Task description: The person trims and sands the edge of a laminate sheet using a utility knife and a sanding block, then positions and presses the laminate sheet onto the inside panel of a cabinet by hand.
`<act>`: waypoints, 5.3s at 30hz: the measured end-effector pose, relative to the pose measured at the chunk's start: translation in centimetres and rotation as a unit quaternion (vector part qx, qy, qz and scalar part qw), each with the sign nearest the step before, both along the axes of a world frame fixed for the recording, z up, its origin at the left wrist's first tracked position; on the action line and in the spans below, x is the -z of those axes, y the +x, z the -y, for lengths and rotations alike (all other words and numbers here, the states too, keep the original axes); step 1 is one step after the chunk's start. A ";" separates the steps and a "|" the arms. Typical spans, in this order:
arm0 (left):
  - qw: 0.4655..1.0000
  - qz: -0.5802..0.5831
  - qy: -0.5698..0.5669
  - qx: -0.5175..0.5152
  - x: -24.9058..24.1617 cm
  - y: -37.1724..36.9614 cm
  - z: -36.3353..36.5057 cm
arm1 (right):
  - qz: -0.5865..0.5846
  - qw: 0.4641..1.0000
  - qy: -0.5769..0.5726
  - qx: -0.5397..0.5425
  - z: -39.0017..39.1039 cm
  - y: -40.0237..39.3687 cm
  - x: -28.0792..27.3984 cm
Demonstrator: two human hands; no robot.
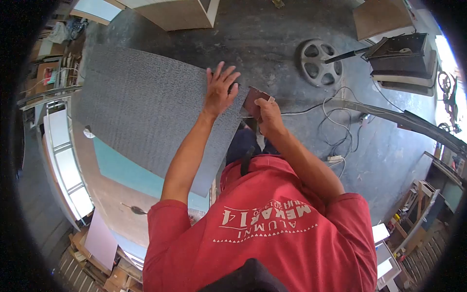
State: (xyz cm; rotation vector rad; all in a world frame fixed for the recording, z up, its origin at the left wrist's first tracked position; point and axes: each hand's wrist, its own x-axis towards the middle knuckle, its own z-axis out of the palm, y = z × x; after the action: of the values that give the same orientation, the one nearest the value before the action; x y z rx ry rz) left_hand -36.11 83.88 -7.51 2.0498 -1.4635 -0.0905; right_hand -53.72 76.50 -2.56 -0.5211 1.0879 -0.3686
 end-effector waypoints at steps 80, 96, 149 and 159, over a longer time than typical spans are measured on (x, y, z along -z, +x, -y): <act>0.995 0.053 -0.008 0.088 2.7 0.2 0.9 | -0.043 0.997 -0.058 -0.032 -3.1 2.3 -1.9; 0.985 -0.082 -0.149 0.024 1.7 0.7 1.2 | 0.007 0.997 -0.076 -0.012 0.6 -3.0 -8.4; 0.319 -0.623 -0.563 -0.440 4.0 -20.1 -1.8 | 0.175 0.356 -0.673 -0.624 13.1 -8.2 -0.7; 0.408 -0.630 -0.416 -0.513 2.8 -19.6 -2.6 | -0.095 0.781 0.030 -0.616 8.9 -0.3 -1.7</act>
State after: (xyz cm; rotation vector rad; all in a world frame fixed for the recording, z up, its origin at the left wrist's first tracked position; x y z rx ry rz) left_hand -55.76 86.44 -10.32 0.9636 0.7469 -0.2455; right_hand -54.03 67.63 -0.83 -1.1056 0.7354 0.8954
